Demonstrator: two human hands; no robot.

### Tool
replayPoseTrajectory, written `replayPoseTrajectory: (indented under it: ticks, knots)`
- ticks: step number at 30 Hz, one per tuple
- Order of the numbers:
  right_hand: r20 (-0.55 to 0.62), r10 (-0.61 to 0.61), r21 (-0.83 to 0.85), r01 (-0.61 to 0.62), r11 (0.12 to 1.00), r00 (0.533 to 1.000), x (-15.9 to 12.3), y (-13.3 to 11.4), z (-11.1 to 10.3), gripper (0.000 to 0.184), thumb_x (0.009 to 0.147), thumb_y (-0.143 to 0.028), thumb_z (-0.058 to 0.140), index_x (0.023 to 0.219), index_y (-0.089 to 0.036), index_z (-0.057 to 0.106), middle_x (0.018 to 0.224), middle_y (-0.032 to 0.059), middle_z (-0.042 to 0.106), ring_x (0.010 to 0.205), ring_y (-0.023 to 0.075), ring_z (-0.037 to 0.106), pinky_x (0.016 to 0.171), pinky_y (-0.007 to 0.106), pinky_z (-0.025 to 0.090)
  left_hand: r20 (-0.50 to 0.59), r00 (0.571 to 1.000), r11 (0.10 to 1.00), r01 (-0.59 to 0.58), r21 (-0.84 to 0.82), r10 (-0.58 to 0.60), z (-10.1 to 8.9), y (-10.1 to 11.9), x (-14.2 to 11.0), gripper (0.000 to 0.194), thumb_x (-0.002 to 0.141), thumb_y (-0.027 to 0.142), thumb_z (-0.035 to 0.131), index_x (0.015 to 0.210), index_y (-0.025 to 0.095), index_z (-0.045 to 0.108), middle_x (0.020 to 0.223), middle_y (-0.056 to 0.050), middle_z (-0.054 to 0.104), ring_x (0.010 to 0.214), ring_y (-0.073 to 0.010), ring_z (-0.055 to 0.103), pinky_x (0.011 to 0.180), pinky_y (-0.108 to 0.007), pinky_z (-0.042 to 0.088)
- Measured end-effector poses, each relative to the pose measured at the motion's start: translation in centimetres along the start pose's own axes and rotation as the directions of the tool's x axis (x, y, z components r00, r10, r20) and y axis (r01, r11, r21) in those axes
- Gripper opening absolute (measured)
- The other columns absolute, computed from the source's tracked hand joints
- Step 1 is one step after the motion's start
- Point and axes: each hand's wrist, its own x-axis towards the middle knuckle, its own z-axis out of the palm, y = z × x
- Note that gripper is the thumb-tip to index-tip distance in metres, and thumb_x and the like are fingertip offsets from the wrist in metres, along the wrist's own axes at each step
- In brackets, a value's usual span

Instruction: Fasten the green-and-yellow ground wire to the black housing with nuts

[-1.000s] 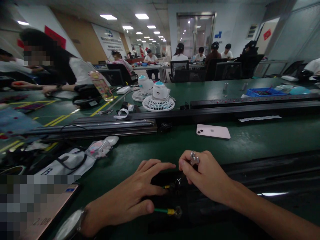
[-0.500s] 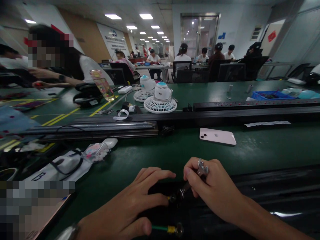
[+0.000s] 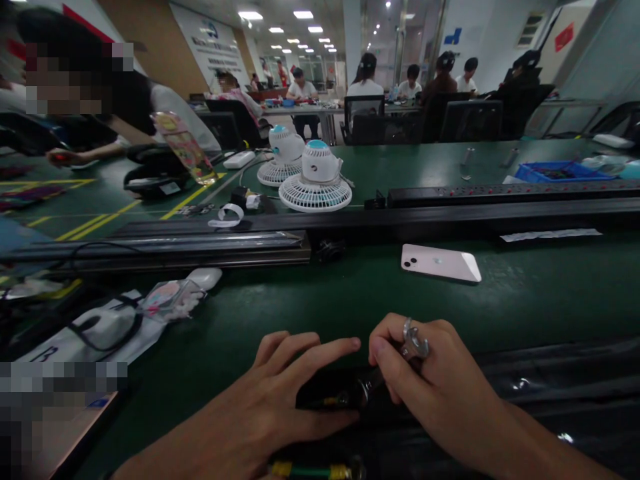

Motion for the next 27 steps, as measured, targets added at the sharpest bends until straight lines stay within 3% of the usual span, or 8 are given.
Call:
replayPoseTrajectory:
  ticks: [7, 14, 19, 22, 27]
  knots:
    - [-0.026, -0.003, -0.012, 0.003, 1.0, 1.0, 0.0, -0.1, -0.2, 0.027, 0.101, -0.027, 0.048, 0.078, -0.021, 0.061, 0.053, -0.0057, 0.057, 0.048, 0.0119, 0.052, 0.049, 0.025, 0.036, -0.032, 0.999, 0.995, -0.027, 0.094, 0.03, 0.1, 0.5, 0.6, 0.068, 0.084, 0.081, 0.043, 0.122, 0.031, 0.07, 0.159, -0.002, 0.034, 0.13, -0.0334, 0.04, 0.107, -0.047, 0.033]
    - [-0.064, -0.061, -0.058, 0.057, 0.997, 0.996, 0.3, -0.1, -0.5, 0.025, 0.1, -0.025, 0.05, 0.078, -0.021, 0.062, 0.052, -0.0063, 0.058, 0.048, 0.0116, 0.054, 0.051, 0.024, 0.038, 0.008, 0.999, 0.985, -0.052, 0.166, 0.051, -0.8, 1.3, 1.1, 0.061, 0.089, 0.076, 0.045, 0.121, 0.03, 0.069, 0.156, -0.003, 0.039, 0.126, -0.0318, 0.042, 0.102, -0.046, 0.034]
    - [-0.093, -0.056, -0.043, 0.052, 0.998, 0.994, 0.4, 0.3, -0.6, 0.025, 0.101, -0.027, 0.049, 0.081, -0.02, 0.062, 0.052, -0.0059, 0.057, 0.049, 0.0125, 0.054, 0.051, 0.024, 0.038, 0.026, 0.997, 0.971, -0.081, 0.224, 0.078, -1.8, 2.2, 1.5, 0.036, 0.097, 0.053, 0.052, 0.116, 0.031, 0.072, 0.152, -0.002, 0.042, 0.122, -0.0285, 0.045, 0.1, -0.043, 0.035]
    - [-0.104, -0.059, -0.029, 0.057, 0.998, 0.993, 0.3, 0.2, -0.6, 0.024, 0.101, -0.028, 0.049, 0.081, -0.02, 0.062, 0.053, -0.0054, 0.057, 0.048, 0.0132, 0.054, 0.05, 0.025, 0.037, 0.06, 0.995, 0.963, -0.086, 0.254, 0.073, -2.2, 2.3, 1.6, 0.028, 0.094, 0.036, 0.054, 0.115, 0.033, 0.073, 0.152, -0.001, 0.041, 0.121, -0.0276, 0.045, 0.1, -0.043, 0.036]
    - [-0.098, -0.057, -0.035, 0.053, 0.998, 0.994, -0.4, 0.3, -0.6, 0.029, 0.103, -0.036, 0.045, 0.083, -0.023, 0.061, 0.054, -0.0048, 0.056, 0.051, 0.0155, 0.054, 0.052, 0.027, 0.038, 0.146, 0.988, 0.948, -0.094, 0.303, 0.051, -2.4, 2.6, 1.9, 0.029, 0.092, 0.033, 0.055, 0.113, 0.035, 0.074, 0.143, -0.001, 0.048, 0.118, -0.0264, 0.046, 0.097, -0.042, 0.039]
